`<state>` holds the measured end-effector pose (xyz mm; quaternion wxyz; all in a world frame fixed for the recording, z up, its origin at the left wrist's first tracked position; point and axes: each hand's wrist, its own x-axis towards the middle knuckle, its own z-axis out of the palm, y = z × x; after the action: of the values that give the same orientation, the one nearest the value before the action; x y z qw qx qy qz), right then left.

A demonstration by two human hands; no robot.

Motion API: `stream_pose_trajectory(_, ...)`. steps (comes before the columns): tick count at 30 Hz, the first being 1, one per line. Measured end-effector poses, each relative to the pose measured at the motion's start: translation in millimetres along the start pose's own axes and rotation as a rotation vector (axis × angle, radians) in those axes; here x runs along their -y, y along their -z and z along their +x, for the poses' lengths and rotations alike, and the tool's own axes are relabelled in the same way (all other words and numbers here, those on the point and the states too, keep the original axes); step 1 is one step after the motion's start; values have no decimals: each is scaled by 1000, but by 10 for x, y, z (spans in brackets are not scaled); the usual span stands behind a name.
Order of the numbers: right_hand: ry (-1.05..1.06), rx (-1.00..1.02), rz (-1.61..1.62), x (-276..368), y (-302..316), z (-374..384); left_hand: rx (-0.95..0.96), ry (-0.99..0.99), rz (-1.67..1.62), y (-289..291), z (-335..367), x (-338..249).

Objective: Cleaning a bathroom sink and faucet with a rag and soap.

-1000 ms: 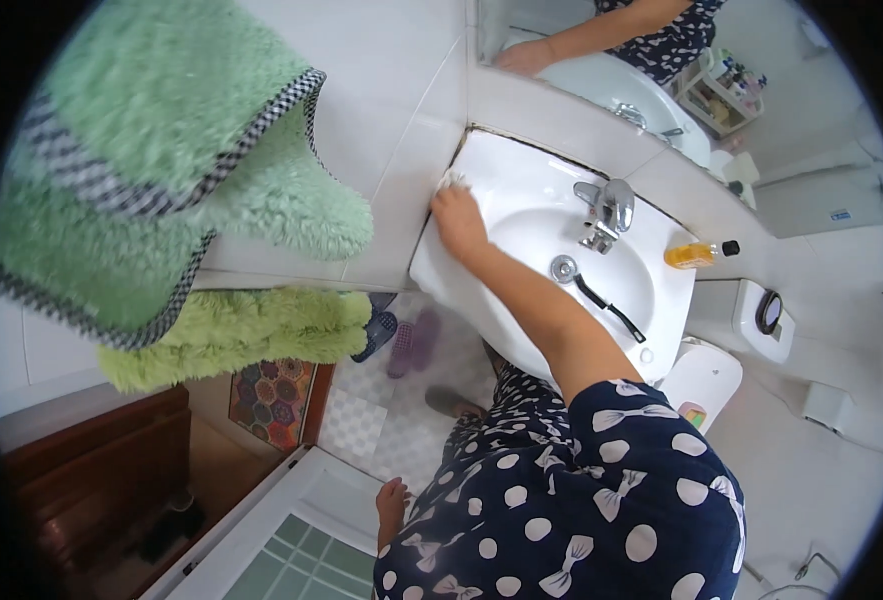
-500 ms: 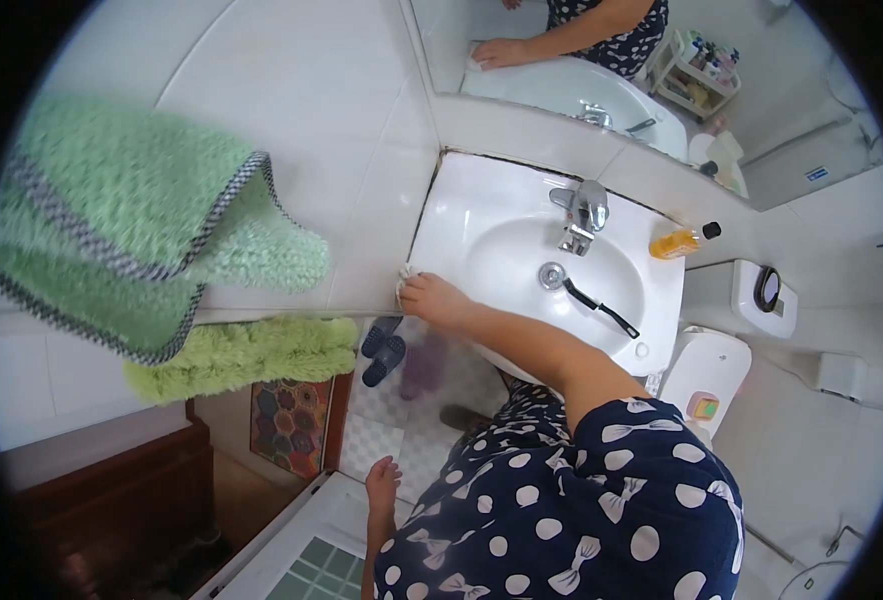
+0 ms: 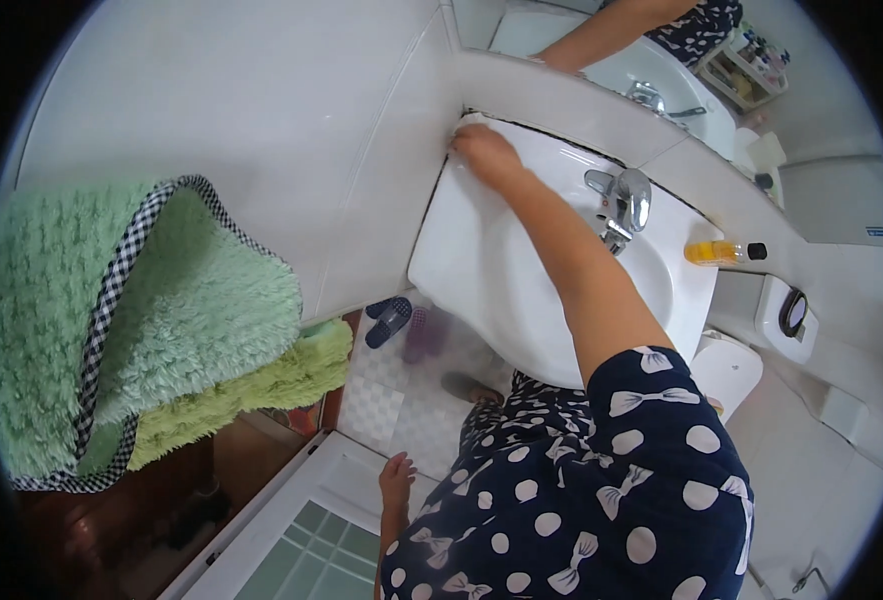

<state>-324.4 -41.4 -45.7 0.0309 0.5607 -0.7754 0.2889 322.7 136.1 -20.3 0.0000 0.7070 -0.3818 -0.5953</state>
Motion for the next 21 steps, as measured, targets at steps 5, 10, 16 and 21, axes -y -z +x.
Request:
stream_pose_trajectory(5, -243, -26, -60, 293, -129, 42, 13, -29, -44, -20, -1, 115)
stream_pose_trajectory(10, -206, -22, -105, 1175, -171, -555, 85, 3, 2, 39, 89, 201)
stream_pose_trajectory(16, 29, 170, 11, 2148, -89, -1533, 143, -105, 123, 348, 313, 165)
stream_pose_trajectory(21, 52, 32, 108, 2051, 177, -2176, 173, -185, 85, 619, 576, -40)
